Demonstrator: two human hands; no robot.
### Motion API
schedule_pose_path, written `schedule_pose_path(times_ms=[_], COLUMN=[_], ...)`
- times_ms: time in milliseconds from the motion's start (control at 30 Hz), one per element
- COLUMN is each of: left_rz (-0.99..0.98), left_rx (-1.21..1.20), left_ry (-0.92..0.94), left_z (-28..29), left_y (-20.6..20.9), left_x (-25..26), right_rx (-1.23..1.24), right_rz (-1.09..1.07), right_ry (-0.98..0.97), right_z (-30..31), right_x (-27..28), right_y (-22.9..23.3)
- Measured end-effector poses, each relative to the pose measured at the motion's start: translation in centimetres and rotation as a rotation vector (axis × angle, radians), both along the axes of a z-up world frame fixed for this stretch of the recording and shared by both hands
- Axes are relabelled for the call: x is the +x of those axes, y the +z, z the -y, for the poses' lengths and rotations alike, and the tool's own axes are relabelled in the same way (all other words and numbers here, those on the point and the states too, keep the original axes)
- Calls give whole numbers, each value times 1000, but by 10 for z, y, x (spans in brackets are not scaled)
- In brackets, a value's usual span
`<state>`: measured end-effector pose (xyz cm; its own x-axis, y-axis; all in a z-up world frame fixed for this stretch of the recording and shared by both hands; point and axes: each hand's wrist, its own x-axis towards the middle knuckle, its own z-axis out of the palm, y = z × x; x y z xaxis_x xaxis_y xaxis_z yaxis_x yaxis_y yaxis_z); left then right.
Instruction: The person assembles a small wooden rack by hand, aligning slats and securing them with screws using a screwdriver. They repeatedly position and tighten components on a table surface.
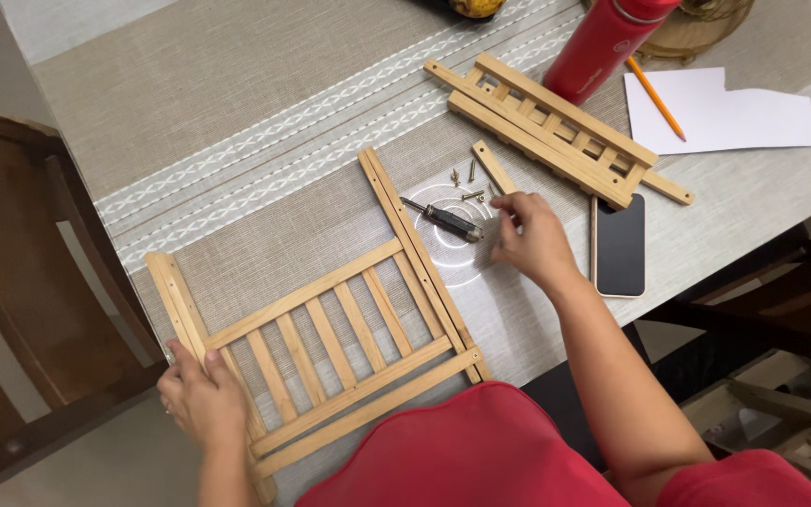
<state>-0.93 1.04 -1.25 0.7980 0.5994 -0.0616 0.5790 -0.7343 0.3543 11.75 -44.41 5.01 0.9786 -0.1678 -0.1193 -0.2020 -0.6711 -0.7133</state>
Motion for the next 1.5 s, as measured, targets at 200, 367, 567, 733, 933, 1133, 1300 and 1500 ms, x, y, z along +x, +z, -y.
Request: schedule_pose_path(times_ms=[200, 367, 567, 733, 933, 1133, 1300, 1500], left_rz=[88, 61, 113, 267, 442, 330, 222, 214], left_rx=[35, 11, 44, 32, -296, -453, -602, -623], left_ry=[9, 29, 9, -49, -36, -2, 23, -37], left_z=[7, 9, 7, -7, -36, -34, -29, -29], left_y=[-4, 2, -6, -34, -65, -50, -28, -18], left_x=[-6, -4, -6, -13, -20, -47, -66, -72], right_rx=[-213, -443, -446, -378, -136, -132, -256, -378], right_rz=[171, 249, -83, -63, 61, 108, 98, 159], right_ry=[-119, -139, 25, 48, 57, 454, 754, 946], right_z=[34, 52, 50, 48, 20, -92, -184, -254], right_x=[9, 22, 24, 12, -9, -26, -29, -19], right_y=[-7, -9, -26, -27, 48, 65, 37, 2])
